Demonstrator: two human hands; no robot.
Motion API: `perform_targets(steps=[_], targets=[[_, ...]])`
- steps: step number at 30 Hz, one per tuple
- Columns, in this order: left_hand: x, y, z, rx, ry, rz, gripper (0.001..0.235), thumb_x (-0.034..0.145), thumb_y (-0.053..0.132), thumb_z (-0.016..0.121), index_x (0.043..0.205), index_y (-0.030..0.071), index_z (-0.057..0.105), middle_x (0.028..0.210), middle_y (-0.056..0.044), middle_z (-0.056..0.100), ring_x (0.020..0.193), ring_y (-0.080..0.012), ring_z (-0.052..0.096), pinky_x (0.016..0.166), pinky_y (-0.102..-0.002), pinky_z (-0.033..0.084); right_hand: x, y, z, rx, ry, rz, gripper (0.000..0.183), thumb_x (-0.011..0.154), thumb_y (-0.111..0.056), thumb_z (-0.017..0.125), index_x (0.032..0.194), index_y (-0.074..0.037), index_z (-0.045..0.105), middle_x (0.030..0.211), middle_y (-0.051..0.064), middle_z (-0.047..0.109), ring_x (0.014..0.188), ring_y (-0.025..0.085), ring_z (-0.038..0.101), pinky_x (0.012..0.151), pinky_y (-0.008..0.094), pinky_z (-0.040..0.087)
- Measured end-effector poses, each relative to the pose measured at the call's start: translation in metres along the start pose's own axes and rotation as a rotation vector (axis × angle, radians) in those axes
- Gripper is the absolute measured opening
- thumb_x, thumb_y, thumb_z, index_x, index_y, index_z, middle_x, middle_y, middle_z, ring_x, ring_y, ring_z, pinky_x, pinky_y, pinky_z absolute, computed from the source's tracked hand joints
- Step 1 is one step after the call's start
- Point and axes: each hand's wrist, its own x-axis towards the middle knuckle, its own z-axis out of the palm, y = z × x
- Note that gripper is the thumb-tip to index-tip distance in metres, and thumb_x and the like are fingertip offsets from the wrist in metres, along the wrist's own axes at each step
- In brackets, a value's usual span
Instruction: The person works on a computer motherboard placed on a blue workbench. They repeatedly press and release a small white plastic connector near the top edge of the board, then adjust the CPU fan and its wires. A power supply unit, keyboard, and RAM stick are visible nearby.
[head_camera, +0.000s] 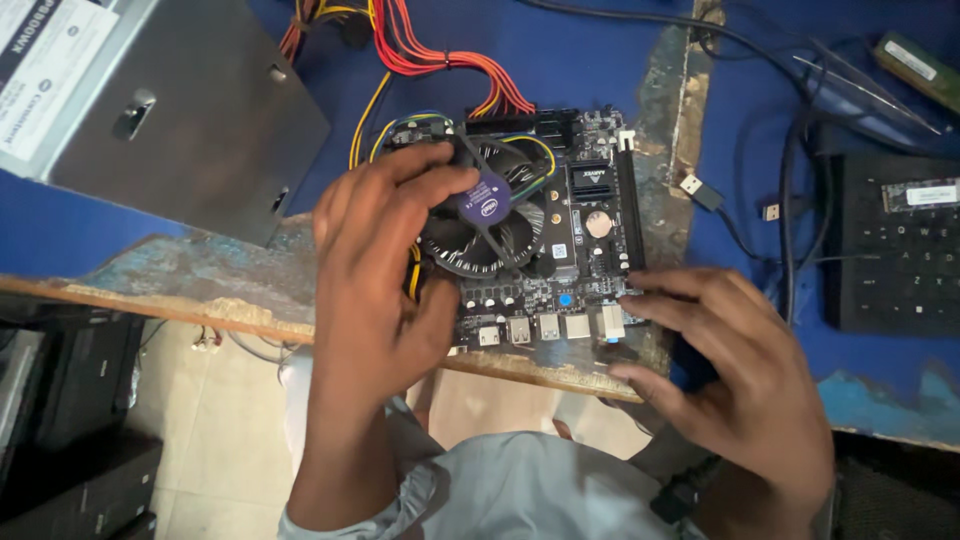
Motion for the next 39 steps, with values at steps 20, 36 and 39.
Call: perform_targets(steps=[20, 36, 39], targets=[[-0.009, -0.024, 0.0, -0.534, 0.255, -0.068, 0.029, 0.098, 0.012, 0.061, 0.126, 0.006, 0.068, 0.141, -0.012, 0.063, 0.138, -0.0277, 0.056, 0.126, -0.039, 0.036, 0.02, -0.017, -0.02, -0.201, 0.081, -0.252, 0.048, 0.079, -0.025, 0.087, 0.12, -0.006, 0.071, 0.125, 0.013, 0.069, 0.112, 0.031, 0.065, 0.097, 0.042, 0.049], [-0.005, -0.028, 0.006, -0.474, 0.317, -0.122, 0.023, 0.103, 0.017, 0.063, 0.12, 0.005, 0.07, 0.142, -0.015, 0.064, 0.138, -0.0282, 0.059, 0.123, -0.039, 0.038, 0.112, 0.006, -0.003, -0.052, -0.216, -0.524, 0.097, 0.071, -0.052, 0.087, 0.149, -0.008, 0.05, 0.151, 0.018, 0.054, 0.139, 0.038, 0.052, 0.115, 0.051, 0.038], [-0.002, -0.028, 0.007, -0.379, 0.297, -0.082, 0.023, 0.103, 0.015, 0.065, 0.123, 0.005, 0.069, 0.143, -0.016, 0.063, 0.14, -0.0286, 0.057, 0.124, -0.04, 0.038, 0.112, 0.008, 0.001, -0.057, -0.157, -0.563, 0.091, 0.075, -0.048, 0.088, 0.148, -0.008, 0.05, 0.148, 0.019, 0.055, 0.138, 0.039, 0.053, 0.112, 0.051, 0.038]])
